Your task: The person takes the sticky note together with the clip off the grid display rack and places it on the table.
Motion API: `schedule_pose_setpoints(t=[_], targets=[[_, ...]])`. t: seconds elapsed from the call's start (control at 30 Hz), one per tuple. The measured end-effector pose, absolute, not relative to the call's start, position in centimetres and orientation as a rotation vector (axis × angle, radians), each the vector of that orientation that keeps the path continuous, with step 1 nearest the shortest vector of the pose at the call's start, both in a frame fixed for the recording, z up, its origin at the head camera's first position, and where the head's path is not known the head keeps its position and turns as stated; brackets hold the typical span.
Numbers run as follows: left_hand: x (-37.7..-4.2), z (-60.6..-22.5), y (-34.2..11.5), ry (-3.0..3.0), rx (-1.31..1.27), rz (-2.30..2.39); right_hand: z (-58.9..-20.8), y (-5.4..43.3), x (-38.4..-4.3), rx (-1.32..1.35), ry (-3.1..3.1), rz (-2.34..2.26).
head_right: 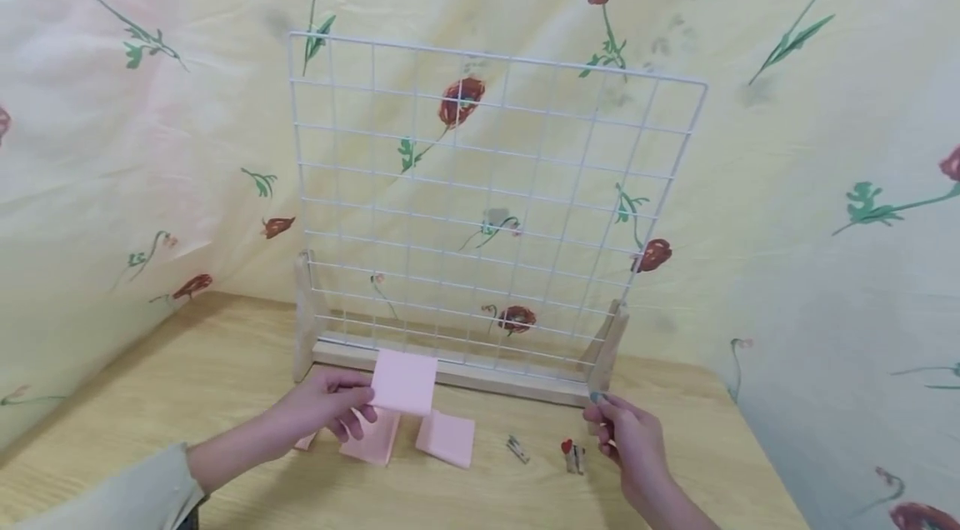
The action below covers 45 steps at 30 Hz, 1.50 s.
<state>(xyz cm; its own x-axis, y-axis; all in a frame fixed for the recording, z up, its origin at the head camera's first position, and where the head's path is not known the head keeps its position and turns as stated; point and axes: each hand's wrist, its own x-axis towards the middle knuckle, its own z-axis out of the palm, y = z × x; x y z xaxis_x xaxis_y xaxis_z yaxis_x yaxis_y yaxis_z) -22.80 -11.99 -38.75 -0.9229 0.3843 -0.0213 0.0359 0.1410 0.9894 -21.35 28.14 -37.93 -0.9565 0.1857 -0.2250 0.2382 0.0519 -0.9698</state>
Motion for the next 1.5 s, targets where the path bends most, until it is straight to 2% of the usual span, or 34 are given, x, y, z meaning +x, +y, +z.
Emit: schedule_pose_setpoints(t=[0.5, 1.07, 1.5], targets=[[-19.8, -40.2, -20.6, 2.235, 0.294, 1.77, -39.7, 28.7, -22.0, 0.415, 2.277, -1.825], [-21.9, -40.2, -28.6, 2.556, 0.038, 1.664, -41.3, 30.6, -21.2, 0.558, 2.269, -1.776], [-22.1, -41.8, -30.8, 2.607, 0.018, 1.584, -42.5, 31.3, -21.0, 0.506, 2.174, -1.814]])
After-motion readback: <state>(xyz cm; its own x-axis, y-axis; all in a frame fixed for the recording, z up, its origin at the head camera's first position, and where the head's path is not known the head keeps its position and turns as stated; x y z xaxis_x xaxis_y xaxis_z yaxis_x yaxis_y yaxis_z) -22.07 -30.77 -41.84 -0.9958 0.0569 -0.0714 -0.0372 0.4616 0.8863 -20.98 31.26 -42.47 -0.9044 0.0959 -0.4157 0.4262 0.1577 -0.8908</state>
